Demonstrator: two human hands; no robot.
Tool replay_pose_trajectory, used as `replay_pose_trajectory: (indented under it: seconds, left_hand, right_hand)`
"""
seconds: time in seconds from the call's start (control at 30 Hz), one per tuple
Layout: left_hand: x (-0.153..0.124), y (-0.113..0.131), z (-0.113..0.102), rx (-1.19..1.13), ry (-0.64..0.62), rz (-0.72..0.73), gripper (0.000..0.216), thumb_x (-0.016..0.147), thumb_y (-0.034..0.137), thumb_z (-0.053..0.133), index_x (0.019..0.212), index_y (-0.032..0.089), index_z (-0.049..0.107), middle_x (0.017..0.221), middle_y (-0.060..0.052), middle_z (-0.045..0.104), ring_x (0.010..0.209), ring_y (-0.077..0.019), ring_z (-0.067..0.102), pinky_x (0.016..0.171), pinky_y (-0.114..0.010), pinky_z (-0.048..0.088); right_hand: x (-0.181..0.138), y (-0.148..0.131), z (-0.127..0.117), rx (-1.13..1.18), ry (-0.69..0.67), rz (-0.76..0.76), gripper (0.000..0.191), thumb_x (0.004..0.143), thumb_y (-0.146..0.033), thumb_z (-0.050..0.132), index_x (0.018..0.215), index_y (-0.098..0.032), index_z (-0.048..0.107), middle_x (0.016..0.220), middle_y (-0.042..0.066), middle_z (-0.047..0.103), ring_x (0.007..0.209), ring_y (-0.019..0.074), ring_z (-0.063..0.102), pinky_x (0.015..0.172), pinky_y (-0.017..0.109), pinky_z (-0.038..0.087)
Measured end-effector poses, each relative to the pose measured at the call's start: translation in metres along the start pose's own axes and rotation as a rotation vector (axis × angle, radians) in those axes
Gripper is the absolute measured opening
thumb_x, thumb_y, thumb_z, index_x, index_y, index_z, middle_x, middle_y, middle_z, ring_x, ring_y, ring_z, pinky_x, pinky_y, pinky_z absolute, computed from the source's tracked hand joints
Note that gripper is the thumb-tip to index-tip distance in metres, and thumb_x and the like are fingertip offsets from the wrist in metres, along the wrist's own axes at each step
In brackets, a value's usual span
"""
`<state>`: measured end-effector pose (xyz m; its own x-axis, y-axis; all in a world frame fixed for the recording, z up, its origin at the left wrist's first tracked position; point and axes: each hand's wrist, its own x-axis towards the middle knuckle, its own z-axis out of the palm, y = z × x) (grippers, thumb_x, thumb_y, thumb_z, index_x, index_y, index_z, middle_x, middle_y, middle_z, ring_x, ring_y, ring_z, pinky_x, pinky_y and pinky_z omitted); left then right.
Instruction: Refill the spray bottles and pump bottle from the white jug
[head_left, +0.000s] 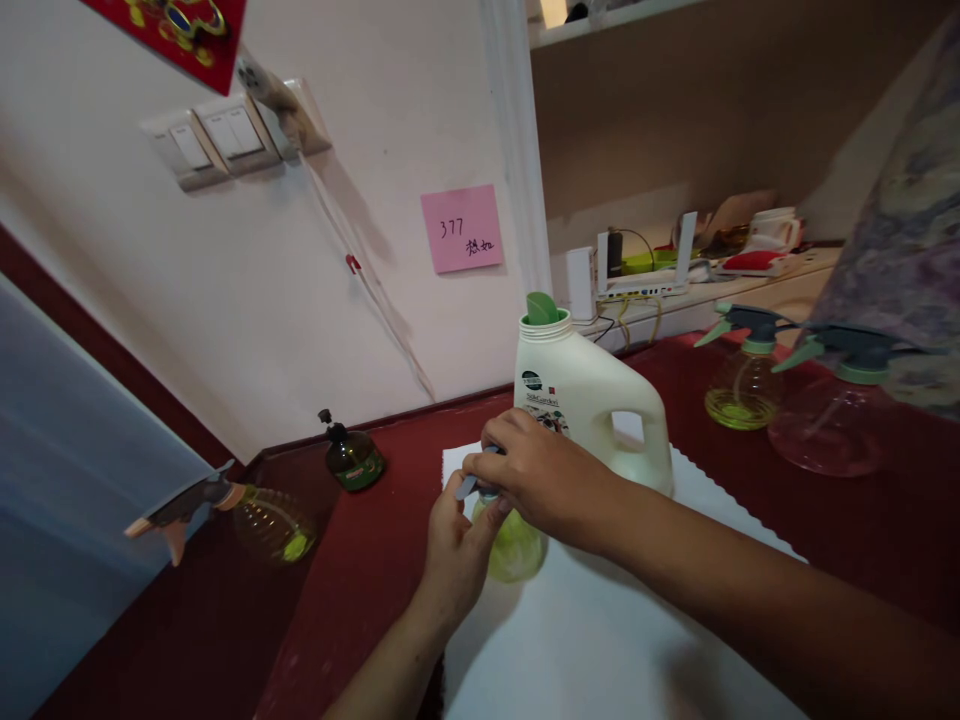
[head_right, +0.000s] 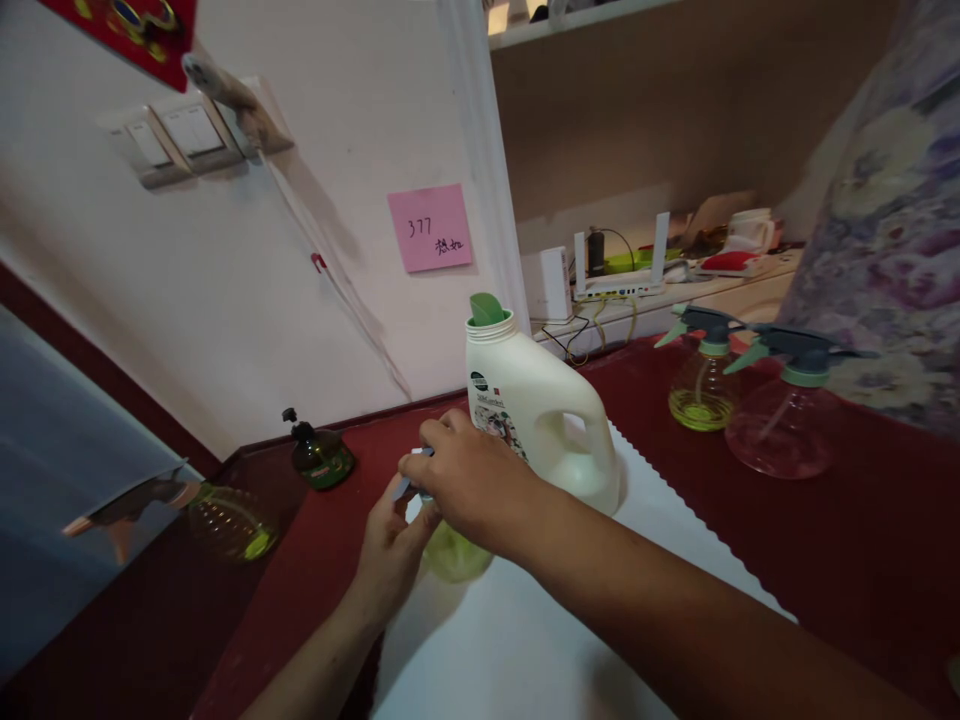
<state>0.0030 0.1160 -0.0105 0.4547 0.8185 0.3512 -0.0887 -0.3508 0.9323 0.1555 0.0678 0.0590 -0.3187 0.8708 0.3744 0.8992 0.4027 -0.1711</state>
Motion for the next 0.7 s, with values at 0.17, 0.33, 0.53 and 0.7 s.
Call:
replay_pose_trajectory:
  seconds: [0.17, 0.33, 0.53, 0.7]
  left_hand:
    - [-0.003, -0.010, -0.009, 0.016, -0.121, -0.026, 0.032, 0.094, 0.043, 0.062, 0.112, 0.017, 0.068, 0.110, -0.009, 0.070, 0.104, -0.0259, 0.062, 0.090, -0.034, 0.047]
    - [0.000, -0.012, -0.008, -0.081, -0.111, -0.051, 0.032, 0.090, 0.039, 0.069, 0.114, 0.019, 0.064, 0.115, -0.009, 0.068, 0.109, -0.0250, 0.061, 0.092, -0.034, 0.047]
    - [0.003, 0.002, 0.000, -0.064, 0.036, -0.064, 0.042, 0.072, 0.036, 0.086, 0.102, 0.018, 0.062, 0.085, 0.000, 0.066, 0.093, -0.0206, 0.061, 0.083, -0.028, 0.048]
    - [0.002, 0.001, -0.004, -0.023, -0.017, -0.032, 0.034, 0.082, 0.040, 0.077, 0.104, 0.017, 0.065, 0.089, -0.003, 0.067, 0.094, -0.0216, 0.061, 0.084, -0.030, 0.048]
  right_hand:
    - [0.001, 0.000, 0.000, -0.008, -0.002, -0.003, 0.022, 0.094, -0.017, 0.061, 0.114, -0.022, 0.068, 0.109, 0.010, 0.058, 0.107, 0.0281, 0.048, 0.089, 0.042, 0.045]
    - [0.003, -0.003, -0.003, -0.013, -0.018, 0.009, 0.023, 0.093, -0.016, 0.063, 0.114, -0.022, 0.069, 0.109, 0.010, 0.058, 0.108, 0.0285, 0.049, 0.090, 0.043, 0.046]
    - [0.001, -0.006, -0.006, -0.017, -0.029, 0.023, 0.026, 0.095, -0.018, 0.061, 0.119, -0.022, 0.068, 0.110, 0.010, 0.058, 0.108, 0.0300, 0.050, 0.090, 0.044, 0.047]
    - [0.001, -0.003, -0.003, -0.019, -0.019, 0.015, 0.026, 0.093, -0.019, 0.064, 0.119, -0.023, 0.068, 0.109, 0.009, 0.057, 0.108, 0.0302, 0.050, 0.090, 0.045, 0.048]
